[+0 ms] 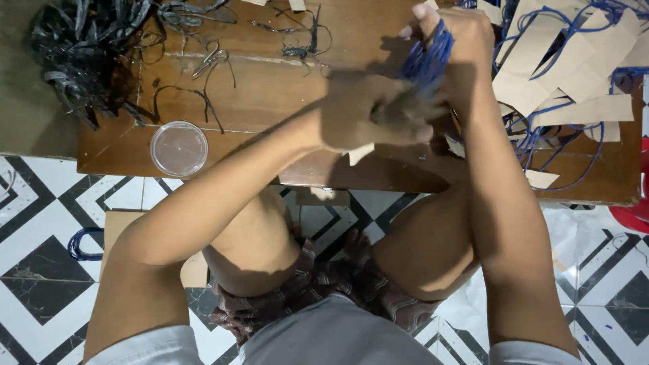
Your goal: The person is organizing and assembling cardboard cutouts with blue wires for a handicraft project.
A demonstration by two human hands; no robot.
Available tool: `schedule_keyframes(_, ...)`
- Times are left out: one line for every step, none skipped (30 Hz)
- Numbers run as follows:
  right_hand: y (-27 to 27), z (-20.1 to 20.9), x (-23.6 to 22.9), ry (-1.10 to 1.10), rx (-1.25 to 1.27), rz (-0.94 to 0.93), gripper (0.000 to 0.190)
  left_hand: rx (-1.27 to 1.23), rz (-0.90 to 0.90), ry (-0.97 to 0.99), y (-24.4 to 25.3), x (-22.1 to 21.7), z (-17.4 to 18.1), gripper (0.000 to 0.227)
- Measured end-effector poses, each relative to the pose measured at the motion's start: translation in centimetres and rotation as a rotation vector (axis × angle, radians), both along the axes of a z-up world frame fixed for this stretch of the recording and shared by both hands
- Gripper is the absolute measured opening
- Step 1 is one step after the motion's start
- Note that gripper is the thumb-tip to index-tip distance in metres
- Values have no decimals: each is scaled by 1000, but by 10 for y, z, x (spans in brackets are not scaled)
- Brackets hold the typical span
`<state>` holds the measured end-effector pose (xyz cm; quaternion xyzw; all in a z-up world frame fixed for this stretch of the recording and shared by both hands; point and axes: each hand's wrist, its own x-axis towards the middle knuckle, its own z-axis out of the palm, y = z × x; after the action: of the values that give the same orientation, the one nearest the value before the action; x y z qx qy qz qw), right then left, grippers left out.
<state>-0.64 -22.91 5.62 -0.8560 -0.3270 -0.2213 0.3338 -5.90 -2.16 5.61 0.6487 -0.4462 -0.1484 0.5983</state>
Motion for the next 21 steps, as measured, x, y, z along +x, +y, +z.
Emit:
schedule_keyframes(-2, -5, 4, -1, -1, -1, 55, -1, -1, -1, 1, -3, 6, 38)
schedule_keyframes(-5, -11, 7, 19, -23, -24, 59, 31, 28, -19, 1, -7, 12, 33)
schedule_keyframes(-6, -16, 11, 41, -44, -43, 63, 63, 59, -35, 3, -11, 18, 30)
schedule_keyframes(-6, -20, 16, 43, -45, -40, 63, 63, 62, -33, 3, -10, 18, 30)
schedule_keyframes(-7, -25, 20, 18, -76, -69, 69, 25, 78, -63, 2, -10, 17, 31)
schedule_keyframes(-8, -29, 24, -8, -107, -98, 75, -13, 94, -92, 1, -10, 17, 31)
schedule_keyframes(-8, -33, 28, -10, -107, -97, 75, -14, 94, -94, 0, -7, 12, 31)
schedule_keyframes(-8, -37, 33, -3, -85, -89, 69, 1, 97, -88, -1, -4, 8, 30)
schedule_keyframes(-8, -41, 36, 7, -63, -82, 63, 15, 100, -78, -2, -3, 3, 29)
schedule_keyframes(-6, -45, 41, 8, -64, -82, 63, 15, 100, -77, 1, -2, 4, 29)
schedule_keyframes(-4, -48, 46, 39, -73, -65, 66, 63, 148, -71, 4, -2, 5, 30)
schedule_keyframes(-1, -52, 51, 70, -81, -47, 68, 112, 197, -65, 7, -1, 6, 32)
schedule_keyframes(5, -50, 51, 70, -84, -43, 68, 110, 201, -64, 7, 7, -3, 32)
schedule_keyframes(11, -48, 51, 166, -49, -30, 65, 139, 243, -54, 7, 15, -13, 36)
schedule_keyframes(20, -46, 52, 262, -13, -10, 62, 170, 292, -45, 9, 23, -22, 42)
schedule_keyframes(14, -63, 67, 263, -14, -1, 62, 171, 301, -44, 18, 27, -20, 42)
schedule_keyframes(10, -79, 85, 340, -3, 142, 37, 45, 387, -41, 27, 32, -18, 38)
schedule_keyframes(6, -95, 103, 415, 7, 286, 28, -82, 472, -39, 36, 38, -16, 35)
schedule_keyframes(16, -92, 106, 415, 3, 297, 28, -83, 483, -40, 46, 44, -18, 35)
schedule_keyframes(26, -89, 109, 527, -26, 321, 42, -282, 562, 95, 55, 50, -21, 36)
schedule_keyframes(38, -87, 112, 640, -56, 347, 56, -479, 638, 229, 66, 56, -24, 49)
